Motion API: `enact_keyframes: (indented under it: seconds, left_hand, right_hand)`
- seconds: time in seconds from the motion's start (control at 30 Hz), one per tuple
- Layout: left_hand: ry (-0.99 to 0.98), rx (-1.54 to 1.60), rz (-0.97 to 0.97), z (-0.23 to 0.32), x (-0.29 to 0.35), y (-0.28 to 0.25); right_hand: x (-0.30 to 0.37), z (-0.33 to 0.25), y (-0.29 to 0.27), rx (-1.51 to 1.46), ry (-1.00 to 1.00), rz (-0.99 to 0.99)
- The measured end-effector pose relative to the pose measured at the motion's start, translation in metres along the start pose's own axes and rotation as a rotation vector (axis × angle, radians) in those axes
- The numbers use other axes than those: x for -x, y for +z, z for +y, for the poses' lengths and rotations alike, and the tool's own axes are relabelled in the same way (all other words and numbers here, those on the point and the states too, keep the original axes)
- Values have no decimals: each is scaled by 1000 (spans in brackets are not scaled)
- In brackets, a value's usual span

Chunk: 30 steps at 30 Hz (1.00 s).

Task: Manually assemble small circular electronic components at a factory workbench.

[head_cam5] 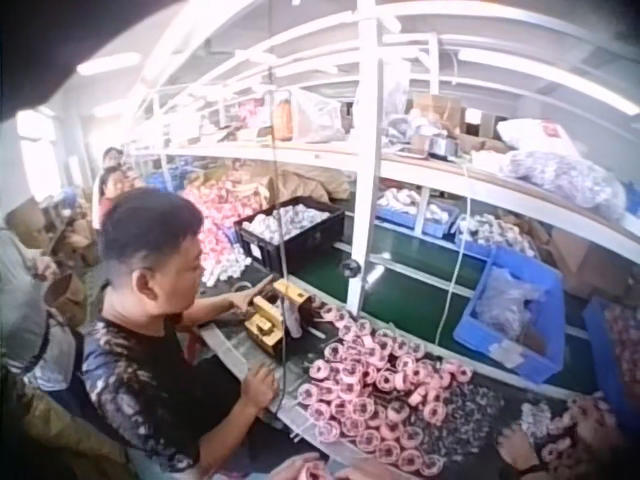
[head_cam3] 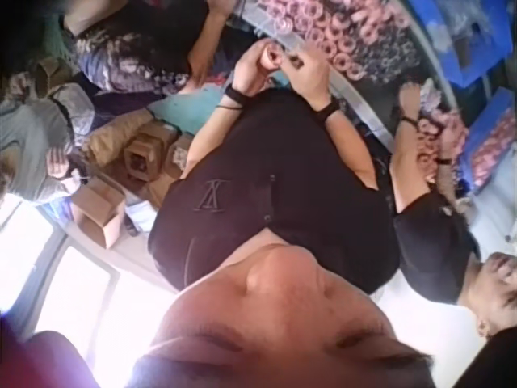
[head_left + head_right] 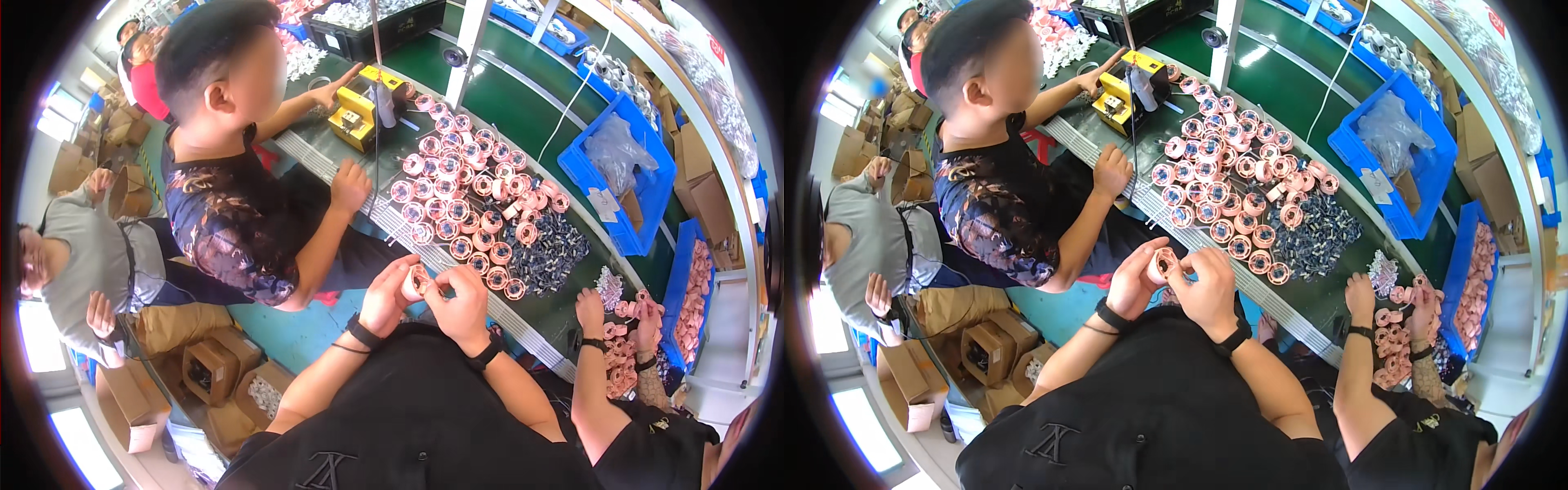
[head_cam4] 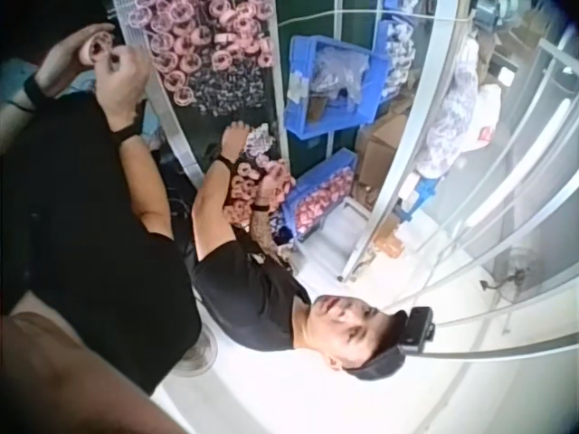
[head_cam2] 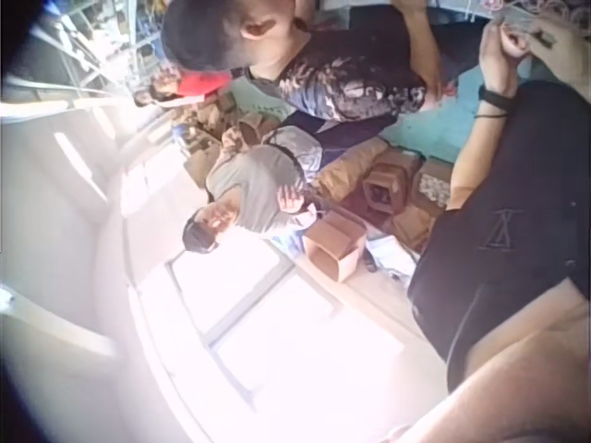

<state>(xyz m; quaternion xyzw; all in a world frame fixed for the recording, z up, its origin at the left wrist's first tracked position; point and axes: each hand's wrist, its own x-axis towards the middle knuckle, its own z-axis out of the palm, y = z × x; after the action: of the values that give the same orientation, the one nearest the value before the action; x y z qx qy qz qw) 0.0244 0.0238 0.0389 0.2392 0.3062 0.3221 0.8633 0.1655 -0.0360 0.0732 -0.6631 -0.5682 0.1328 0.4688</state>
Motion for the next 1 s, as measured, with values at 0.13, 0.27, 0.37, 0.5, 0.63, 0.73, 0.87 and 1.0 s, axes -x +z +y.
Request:
enact_keyframes:
  seconds: [0.13,0.27,0.37,0.5,0.63,0.73,0.87,1.0]
  left_hand:
    - [-22,16,-38,-3,-2,1]
    - [-45,21,-3,-2,1,2]
    - [-3,52,2,-4,1,-2]
    - [93,75,20,-9,1,-4]
    - [145,65,-15,-16,-2,-7]
    - [115,151,-90,-9,4,1]
    - [66,173,-145,-7,6,9]
    - [16,209,-174,-8,8,11]
  right_hand:
    - [1,2,5,-69,101,-45]
    - [0,0,-1,-169,228,-73]
    - [-4,1,-8,-65,27,32]
    - [3,16,-16,-96,-5,-92]
    - [14,25,-15,-666,513,-256]
    - [14,26,-13,-802,538,-263]
    - [12,13,-13,-871,522,-228]
    - [15,10,-10,-797,501,-215]
